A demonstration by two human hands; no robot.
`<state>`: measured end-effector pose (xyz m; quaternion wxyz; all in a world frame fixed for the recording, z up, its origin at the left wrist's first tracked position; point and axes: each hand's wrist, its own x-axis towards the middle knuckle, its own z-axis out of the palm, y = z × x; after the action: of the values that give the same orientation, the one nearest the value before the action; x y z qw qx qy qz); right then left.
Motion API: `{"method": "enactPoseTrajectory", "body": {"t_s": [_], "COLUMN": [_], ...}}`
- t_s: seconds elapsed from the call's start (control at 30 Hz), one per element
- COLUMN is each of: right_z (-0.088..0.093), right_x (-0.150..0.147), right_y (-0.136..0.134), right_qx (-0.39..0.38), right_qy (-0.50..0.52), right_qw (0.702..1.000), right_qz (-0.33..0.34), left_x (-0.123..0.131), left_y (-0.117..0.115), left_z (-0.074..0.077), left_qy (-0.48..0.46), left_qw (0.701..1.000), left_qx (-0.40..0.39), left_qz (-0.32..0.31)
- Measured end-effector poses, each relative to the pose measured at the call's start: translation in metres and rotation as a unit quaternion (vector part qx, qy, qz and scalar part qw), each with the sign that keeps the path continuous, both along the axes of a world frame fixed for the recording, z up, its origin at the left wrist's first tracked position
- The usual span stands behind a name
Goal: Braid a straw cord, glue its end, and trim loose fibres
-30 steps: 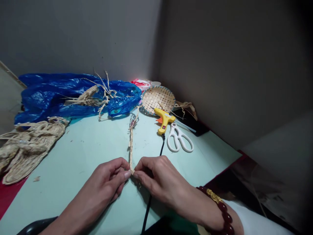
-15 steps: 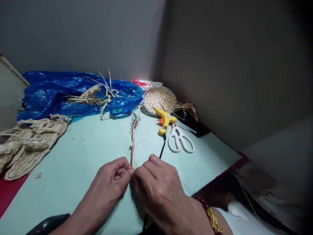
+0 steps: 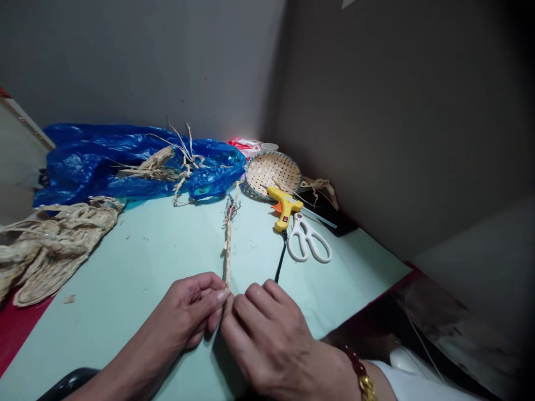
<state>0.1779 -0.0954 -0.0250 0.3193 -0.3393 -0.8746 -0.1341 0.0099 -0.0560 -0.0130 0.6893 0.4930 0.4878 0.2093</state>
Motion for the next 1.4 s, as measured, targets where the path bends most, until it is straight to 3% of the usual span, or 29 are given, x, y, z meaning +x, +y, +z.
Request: {"method": "enactPoseTrajectory", "body": {"t_s": [0.1,0.2,0.27,0.3,0.47,0.7,0.77,0.9,1.03,1.13,1.23,1.3,1.4], "right_z": [0.014,0.029,0.033,0.034,0.028,0.016,0.014,0.017,0.018,0.015,0.010,0.009,0.011], "right_x": [0.010,0.017,0.019,0.019,0.019,0.008,0.005,0.002,0.000,-0.001,-0.003,-0.003,-0.002], "right_y": [0.002,0.010,0.017,0.021,0.030,0.031,0.030,0.026,0.020,0.018,0.017,0.018,0.020], "right_qx": [-0.193,-0.430,-0.509,-0.522,-0.524,-0.565,-0.563,-0.537,-0.478,-0.411,-0.355,-0.365,-0.440], "right_qy": [0.084,0.206,0.224,0.220,0.214,0.333,0.354,0.341,0.298,0.267,0.265,0.293,0.353], "right_qw": [0.977,0.879,0.831,0.824,0.824,0.755,0.747,0.769,0.823,0.868,0.893,0.881,0.824], "right_qz": [-0.032,-0.023,0.015,0.030,0.029,-0.016,-0.027,-0.058,-0.079,-0.078,-0.072,-0.069,-0.052], "left_x": [0.000,0.001,0.001,0.001,0.002,0.005,0.007,0.007,0.002,0.000,0.001,0.001,0.000], "left_y": [0.002,0.003,0.002,0.002,-0.003,-0.010,-0.013,-0.018,-0.018,-0.018,-0.020,-0.020,-0.021], "left_z": [0.005,0.012,0.016,0.016,0.014,0.014,0.015,0.016,0.010,0.001,-0.010,-0.016,-0.023], "left_qy": [0.029,0.052,0.080,0.099,0.182,0.216,0.233,0.275,0.289,0.309,0.297,0.286,0.286], "left_qw": [0.999,0.996,0.990,0.985,0.965,0.952,0.943,0.918,0.893,0.839,0.751,0.692,0.634], "left_qx": [0.041,0.072,0.116,0.141,0.183,0.213,0.234,0.286,0.343,0.446,0.590,0.663,0.715], "left_qz": [-0.001,-0.015,-0.027,-0.030,-0.041,-0.040,-0.040,-0.028,-0.030,-0.033,-0.012,-0.013,-0.069]}}
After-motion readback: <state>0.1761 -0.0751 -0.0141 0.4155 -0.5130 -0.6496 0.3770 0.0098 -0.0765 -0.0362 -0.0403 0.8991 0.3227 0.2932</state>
